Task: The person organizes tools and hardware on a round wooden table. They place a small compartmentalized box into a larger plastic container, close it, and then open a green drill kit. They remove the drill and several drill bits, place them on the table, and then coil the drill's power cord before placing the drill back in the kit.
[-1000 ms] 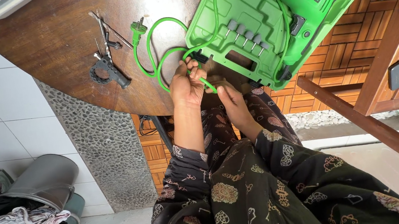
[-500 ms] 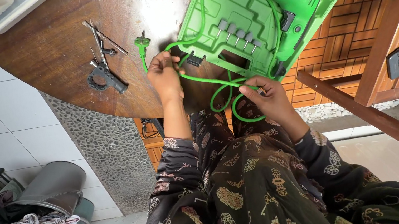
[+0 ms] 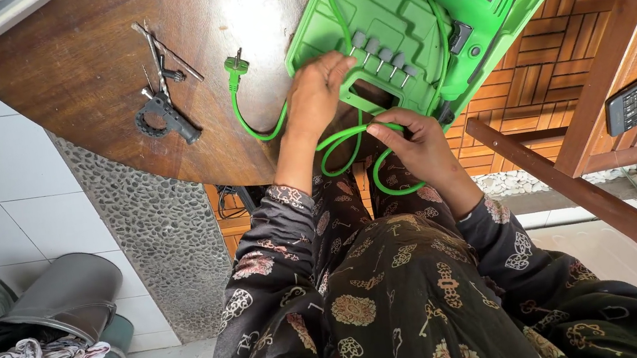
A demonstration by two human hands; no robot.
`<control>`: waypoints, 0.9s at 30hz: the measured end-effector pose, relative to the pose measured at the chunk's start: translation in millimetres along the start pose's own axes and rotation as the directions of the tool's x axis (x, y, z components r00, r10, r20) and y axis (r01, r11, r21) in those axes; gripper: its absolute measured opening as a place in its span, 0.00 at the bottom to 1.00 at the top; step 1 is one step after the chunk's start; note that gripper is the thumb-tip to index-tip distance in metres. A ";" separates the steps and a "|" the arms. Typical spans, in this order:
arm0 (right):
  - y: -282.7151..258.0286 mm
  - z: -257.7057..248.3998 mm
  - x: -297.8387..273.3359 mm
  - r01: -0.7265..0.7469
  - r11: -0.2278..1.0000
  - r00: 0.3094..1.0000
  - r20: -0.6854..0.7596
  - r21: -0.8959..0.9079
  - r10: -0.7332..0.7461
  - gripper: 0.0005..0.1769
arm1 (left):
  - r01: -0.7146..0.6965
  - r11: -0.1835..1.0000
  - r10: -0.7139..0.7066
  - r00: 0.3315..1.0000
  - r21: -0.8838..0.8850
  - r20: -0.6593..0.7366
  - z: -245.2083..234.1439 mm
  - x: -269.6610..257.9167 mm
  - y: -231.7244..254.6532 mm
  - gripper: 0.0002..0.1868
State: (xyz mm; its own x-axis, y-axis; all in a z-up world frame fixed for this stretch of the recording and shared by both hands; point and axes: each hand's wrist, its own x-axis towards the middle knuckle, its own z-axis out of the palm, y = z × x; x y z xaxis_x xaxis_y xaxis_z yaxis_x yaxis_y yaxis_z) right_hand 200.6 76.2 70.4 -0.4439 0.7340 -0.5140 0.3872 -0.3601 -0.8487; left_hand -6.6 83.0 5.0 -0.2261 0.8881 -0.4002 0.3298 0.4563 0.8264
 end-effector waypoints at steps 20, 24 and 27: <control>72.9 -9.8 -1.7 -0.285 0.950 0.958 0.003 0.125 0.287 0.16 | -0.215 0.414 0.343 0.937 0.884 0.068 50.7 38.7 -20.8 0.21; 77.2 -10.0 -8.1 -0.324 0.926 0.944 0.000 0.193 0.330 0.16 | -0.406 0.306 0.148 0.914 0.861 0.379 58.7 33.5 -19.2 0.07; 71.8 -6.8 -5.8 -0.349 0.906 0.935 0.024 0.240 0.354 0.16 | -0.220 0.352 0.217 0.965 0.910 0.150 49.7 34.6 -19.1 0.07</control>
State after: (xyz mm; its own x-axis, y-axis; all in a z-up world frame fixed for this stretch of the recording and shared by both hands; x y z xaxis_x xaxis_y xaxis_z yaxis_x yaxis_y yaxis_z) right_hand 236.4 50.0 13.3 -0.2979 0.5450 -0.7837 0.3113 -0.7207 -0.6194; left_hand 24.8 107.7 -44.3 -0.0091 0.9639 -0.2660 0.9997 0.0146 0.0186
